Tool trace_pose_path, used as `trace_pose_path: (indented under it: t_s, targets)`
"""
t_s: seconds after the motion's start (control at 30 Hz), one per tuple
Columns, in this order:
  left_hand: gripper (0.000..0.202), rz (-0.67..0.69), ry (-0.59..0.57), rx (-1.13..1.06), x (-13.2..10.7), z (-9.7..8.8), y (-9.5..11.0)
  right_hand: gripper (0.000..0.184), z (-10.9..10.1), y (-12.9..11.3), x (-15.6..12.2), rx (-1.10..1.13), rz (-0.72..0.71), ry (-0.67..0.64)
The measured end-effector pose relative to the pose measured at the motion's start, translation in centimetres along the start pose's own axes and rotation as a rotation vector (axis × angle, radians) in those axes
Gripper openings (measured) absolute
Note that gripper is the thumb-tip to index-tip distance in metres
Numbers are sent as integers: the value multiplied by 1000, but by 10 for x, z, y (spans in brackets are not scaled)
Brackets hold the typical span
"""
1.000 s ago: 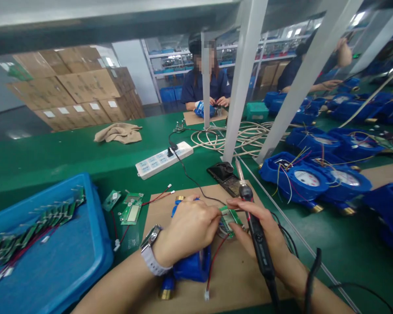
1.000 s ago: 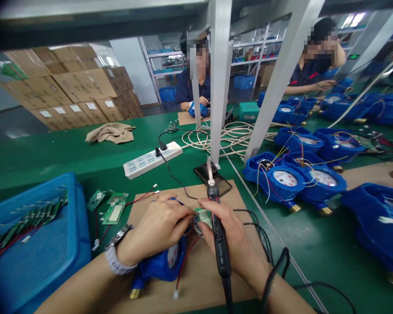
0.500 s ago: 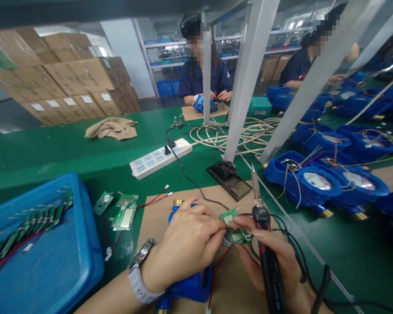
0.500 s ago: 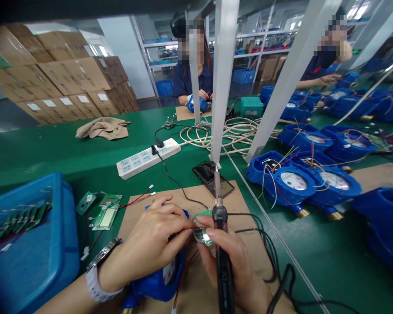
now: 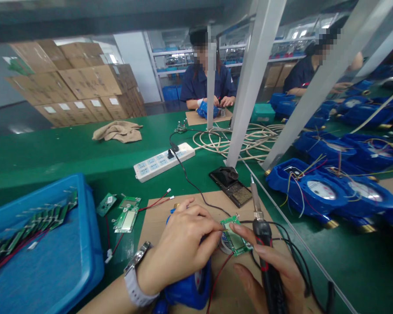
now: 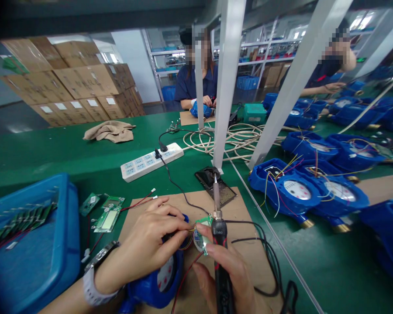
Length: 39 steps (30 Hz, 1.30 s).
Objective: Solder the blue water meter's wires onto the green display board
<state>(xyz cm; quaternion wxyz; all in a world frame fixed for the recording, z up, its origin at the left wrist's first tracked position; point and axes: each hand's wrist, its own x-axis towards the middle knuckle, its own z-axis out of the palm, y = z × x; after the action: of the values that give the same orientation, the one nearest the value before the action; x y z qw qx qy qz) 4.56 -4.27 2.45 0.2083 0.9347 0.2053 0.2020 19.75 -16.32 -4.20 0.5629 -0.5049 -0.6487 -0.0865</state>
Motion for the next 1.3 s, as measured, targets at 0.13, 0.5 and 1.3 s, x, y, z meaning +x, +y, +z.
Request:
trace_pose_path:
  t_s: [0.13, 0.5, 1.3]
  targets:
    - [17, -4, 10, -15, -1, 0, -1, 49, -4, 1, -5, -3, -65, -45]
    - [17, 24, 22, -76, -1, 2, 5, 49, 5, 6, -20, 46, 10, 12]
    - [22, 126, 87, -88, -4, 12, 7, 61, -9, 14, -1, 61, -38, 13]
